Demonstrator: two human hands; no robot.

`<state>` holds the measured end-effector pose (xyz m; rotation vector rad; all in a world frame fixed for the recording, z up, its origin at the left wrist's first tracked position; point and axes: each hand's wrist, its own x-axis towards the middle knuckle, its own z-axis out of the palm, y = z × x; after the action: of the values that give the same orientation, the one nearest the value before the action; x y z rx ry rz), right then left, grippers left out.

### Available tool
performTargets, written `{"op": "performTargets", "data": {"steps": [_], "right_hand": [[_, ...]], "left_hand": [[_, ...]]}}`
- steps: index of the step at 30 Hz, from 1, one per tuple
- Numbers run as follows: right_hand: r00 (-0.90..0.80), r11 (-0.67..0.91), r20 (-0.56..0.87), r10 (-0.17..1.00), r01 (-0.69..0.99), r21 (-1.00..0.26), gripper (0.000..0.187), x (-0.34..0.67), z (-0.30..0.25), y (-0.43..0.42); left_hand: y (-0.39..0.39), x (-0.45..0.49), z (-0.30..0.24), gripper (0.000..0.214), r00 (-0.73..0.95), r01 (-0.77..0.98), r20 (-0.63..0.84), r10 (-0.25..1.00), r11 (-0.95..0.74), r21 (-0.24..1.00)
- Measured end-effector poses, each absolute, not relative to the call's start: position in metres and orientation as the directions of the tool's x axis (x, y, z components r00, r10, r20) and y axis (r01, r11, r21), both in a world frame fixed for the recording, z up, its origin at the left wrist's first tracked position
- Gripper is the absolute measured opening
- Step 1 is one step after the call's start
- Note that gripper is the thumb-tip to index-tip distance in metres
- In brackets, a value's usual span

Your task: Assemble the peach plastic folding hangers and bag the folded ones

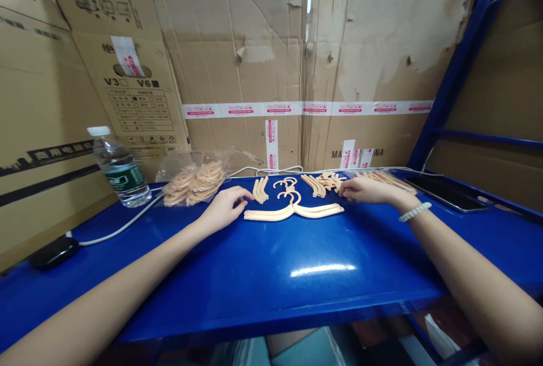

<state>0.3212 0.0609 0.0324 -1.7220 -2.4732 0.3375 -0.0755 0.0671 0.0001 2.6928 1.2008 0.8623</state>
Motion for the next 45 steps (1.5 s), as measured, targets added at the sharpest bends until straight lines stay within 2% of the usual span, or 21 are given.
{"op": "performTargets", "data": {"steps": [13, 19, 23, 26, 29, 34, 37, 41, 45], "right_hand": [[-0.356, 0.353, 0.024, 0.934, 0.912, -0.210, 0.020, 0.321, 0.030, 0.063], [-0.355, 0.401, 0.227, 0.907, 0.893, -0.203, 0.017, 0.314, 0.029, 0.063], [-0.359, 0.471, 0.408, 0.839, 0.855, -0.218, 0.020, 0.293, 0.026, 0.061], [-0.421, 0.557, 0.457, 0.784, 0.801, -0.218, 0.021, 0.270, 0.024, 0.065], [-0.529, 0.646, 0.424, 0.736, 0.735, -0.205, 0.019, 0.248, 0.027, 0.079], [-0.701, 0.753, 0.277, 0.657, 0.625, -0.206, 0.021, 0.218, 0.034, 0.115], [-0.755, 0.778, 0.196, 0.626, 0.590, -0.215, 0.009, 0.208, 0.035, 0.134], [-0.802, 0.797, 0.107, 0.587, 0.551, -0.246, 0.013, 0.203, 0.032, 0.151], [-0.801, 0.786, 0.118, 0.588, 0.530, -0.317, 0.015, 0.205, 0.027, 0.157]], "left_hand": [[0.078, -0.076, -0.017, 0.037, 0.592, 0.610, 0.516, 0.619, -0.763, 0.216], [0.084, -0.078, -0.025, 0.051, 0.585, 0.614, 0.524, 0.619, -0.760, 0.212], [0.085, -0.077, -0.027, 0.051, 0.588, 0.608, 0.526, 0.614, -0.765, 0.212], [0.086, -0.075, -0.029, 0.051, 0.596, 0.603, 0.524, 0.608, -0.770, 0.209], [0.088, -0.076, -0.031, 0.056, 0.603, 0.599, 0.520, 0.604, -0.774, 0.205], [0.088, -0.077, -0.032, 0.061, 0.611, 0.602, 0.504, 0.610, -0.772, 0.205], [0.087, -0.077, -0.030, 0.058, 0.619, 0.604, 0.492, 0.612, -0.772, 0.199], [0.084, -0.076, -0.027, 0.053, 0.626, 0.603, 0.484, 0.612, -0.773, 0.196], [0.081, -0.075, -0.024, 0.048, 0.621, 0.607, 0.482, 0.618, -0.768, 0.203]]}}
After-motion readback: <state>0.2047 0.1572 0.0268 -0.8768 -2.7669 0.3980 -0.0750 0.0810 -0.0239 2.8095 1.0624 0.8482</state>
